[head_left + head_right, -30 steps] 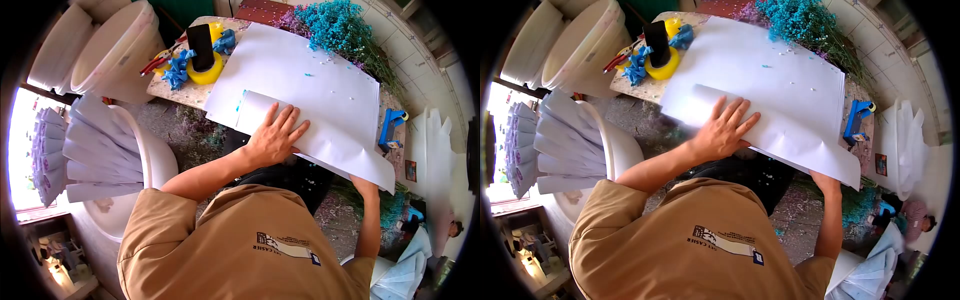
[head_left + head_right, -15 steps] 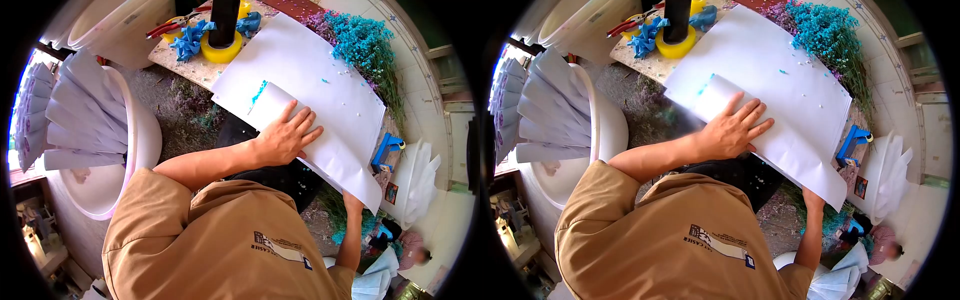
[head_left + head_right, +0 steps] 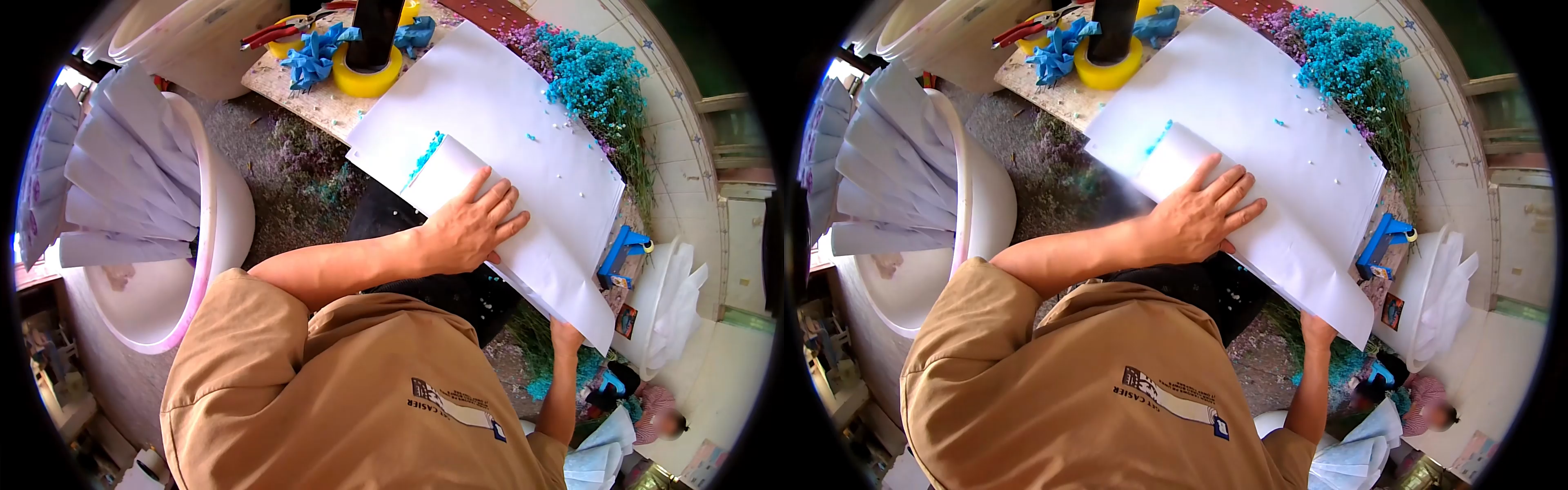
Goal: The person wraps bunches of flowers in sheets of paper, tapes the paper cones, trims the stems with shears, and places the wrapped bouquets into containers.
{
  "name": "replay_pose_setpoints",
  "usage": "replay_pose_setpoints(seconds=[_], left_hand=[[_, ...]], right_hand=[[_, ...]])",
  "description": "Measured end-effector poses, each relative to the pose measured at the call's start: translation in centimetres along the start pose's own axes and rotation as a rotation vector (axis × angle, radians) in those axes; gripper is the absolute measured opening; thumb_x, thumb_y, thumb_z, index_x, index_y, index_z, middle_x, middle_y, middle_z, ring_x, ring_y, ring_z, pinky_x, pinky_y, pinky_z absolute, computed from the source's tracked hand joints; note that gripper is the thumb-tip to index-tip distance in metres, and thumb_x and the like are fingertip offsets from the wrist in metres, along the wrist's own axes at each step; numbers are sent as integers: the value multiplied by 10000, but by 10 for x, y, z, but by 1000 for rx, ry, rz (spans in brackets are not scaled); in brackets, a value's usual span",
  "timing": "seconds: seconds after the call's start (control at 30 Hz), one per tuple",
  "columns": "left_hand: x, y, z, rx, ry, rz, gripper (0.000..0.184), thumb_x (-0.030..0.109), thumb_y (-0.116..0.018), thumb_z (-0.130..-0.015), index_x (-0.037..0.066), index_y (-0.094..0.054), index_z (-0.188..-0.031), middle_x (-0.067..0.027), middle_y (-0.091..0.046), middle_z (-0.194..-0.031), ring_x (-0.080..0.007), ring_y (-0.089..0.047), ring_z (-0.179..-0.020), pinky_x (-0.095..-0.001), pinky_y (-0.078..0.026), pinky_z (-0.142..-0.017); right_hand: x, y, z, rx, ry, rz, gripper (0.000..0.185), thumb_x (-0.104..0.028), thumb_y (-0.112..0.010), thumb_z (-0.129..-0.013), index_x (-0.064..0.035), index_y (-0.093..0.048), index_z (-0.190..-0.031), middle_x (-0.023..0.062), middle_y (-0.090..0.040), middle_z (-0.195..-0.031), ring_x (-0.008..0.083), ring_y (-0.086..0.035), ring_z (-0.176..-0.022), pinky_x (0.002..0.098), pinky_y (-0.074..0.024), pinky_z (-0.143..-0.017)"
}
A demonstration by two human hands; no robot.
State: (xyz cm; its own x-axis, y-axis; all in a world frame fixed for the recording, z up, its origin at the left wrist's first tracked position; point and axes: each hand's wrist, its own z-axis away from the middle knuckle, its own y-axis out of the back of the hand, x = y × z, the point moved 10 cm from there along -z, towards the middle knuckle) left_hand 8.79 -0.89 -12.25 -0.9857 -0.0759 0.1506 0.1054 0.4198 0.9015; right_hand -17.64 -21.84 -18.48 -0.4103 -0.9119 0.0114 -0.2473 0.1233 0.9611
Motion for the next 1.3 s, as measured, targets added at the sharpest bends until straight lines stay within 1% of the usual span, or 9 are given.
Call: replay_pose_setpoints(seconds=[0.23, 0.37, 0.43, 0.6, 0.83, 0.9, 1.03, 1.13, 1.3], left_hand=[[-4, -3, -3, 49, -4, -8, 806, 581, -700, -838, 96, -523, -1456, -180, -539, -1414, -356, -440, -1398, -615, -233, -1203], [-6, -4, -3, 23, 9, 35, 835, 555, -714, -816, 95, -508, -1482, -183, -527, -1454, -334, -437, -1410, -592, -232, -1204], [-6, -2, -2, 18, 5, 47, 837, 557, -718, -812, 96, -513, -1479, -185, -530, -1448, -334, -441, -1405, -590, -232, -1205], [-7, 4, -4, 67, 8, 54, 833, 551, -724, -810, 95, -519, -1476, -201, -551, -1407, -350, -467, -1375, -587, -264, -1184], [-6, 1, -18, -25, 24, 147, 881, 473, -795, -769, 65, -486, -1486, -240, -518, -1427, -392, -456, -1373, -611, -245, -1184], [-1, 1, -23, -82, 17, 151, 971, 380, -863, -708, 77, -432, -1523, -237, -470, -1479, -419, -412, -1403, -625, -223, -1189], [6, 3, -31, -164, -1, 90, 1074, 336, -930, -610, 117, -426, -1533, -210, -446, -1492, -395, -408, -1409, -610, -224, -1198], [7, -1, -34, -175, 0, 64, 1165, 297, -962, -544, 136, -396, -1550, -194, -439, -1495, -385, -402, -1418, -604, -217, -1209], [11, -1, -38, -217, -19, 19, 1176, 325, -968, -559, 152, -381, -1563, -185, -441, -1493, -387, -421, -1399, -617, -242, -1191]], right_hand=[[-20, 18, -14, -333, -337, 88, 633, -287, -813, -808, 15, -606, -1325, 274, -602, -1333, 469, -554, -1239, 527, -420, -1071], [-67, 78, -29, -355, -164, 226, 680, -346, -845, -780, 9, -616, -1312, 267, -643, -1266, 434, -612, -1175, 508, -464, -1023], [-104, 99, -43, -671, -254, -147, 670, -300, -884, -746, 4, -635, -1289, 228, -697, -1173, 385, -674, -1080, 471, -519, -948], [-145, 113, -124, -209, 52, -289, 746, -183, -897, -710, -22, -583, -1367, 194, -640, -1312, 376, -610, -1203, 453, -480, -1019], [-131, 38, -142, -330, 130, -364, 987, -380, -912, -704, -46, -453, -1512, 208, -487, -1502, 385, -449, -1403, 471, -349, -1174], [-94, 52, -136, -190, 115, -580, 814, -311, -895, -756, -50, -551, -1446, 180, -576, -1418, 325, -530, -1345, 435, -413, -1128], [92, 81, -97, 286, -722, -962, 291, -235, -786, -926, -21, -744, -1118, 47, -752, -1031, 137, -669, -1013, 305, -507, -965], [250, 72, -47, 516, -1015, -868, 434, -440, -799, -894, -30, -760, -1030, -6, -696, -884, 89, -539, -731, 257, -441, -679], [318, 8, -34, 279, -1238, -871, 415, -447, -821, -867, -43, -755, -937, 20, -712, -879, 111, -536, -698, 278, -409, -633]])
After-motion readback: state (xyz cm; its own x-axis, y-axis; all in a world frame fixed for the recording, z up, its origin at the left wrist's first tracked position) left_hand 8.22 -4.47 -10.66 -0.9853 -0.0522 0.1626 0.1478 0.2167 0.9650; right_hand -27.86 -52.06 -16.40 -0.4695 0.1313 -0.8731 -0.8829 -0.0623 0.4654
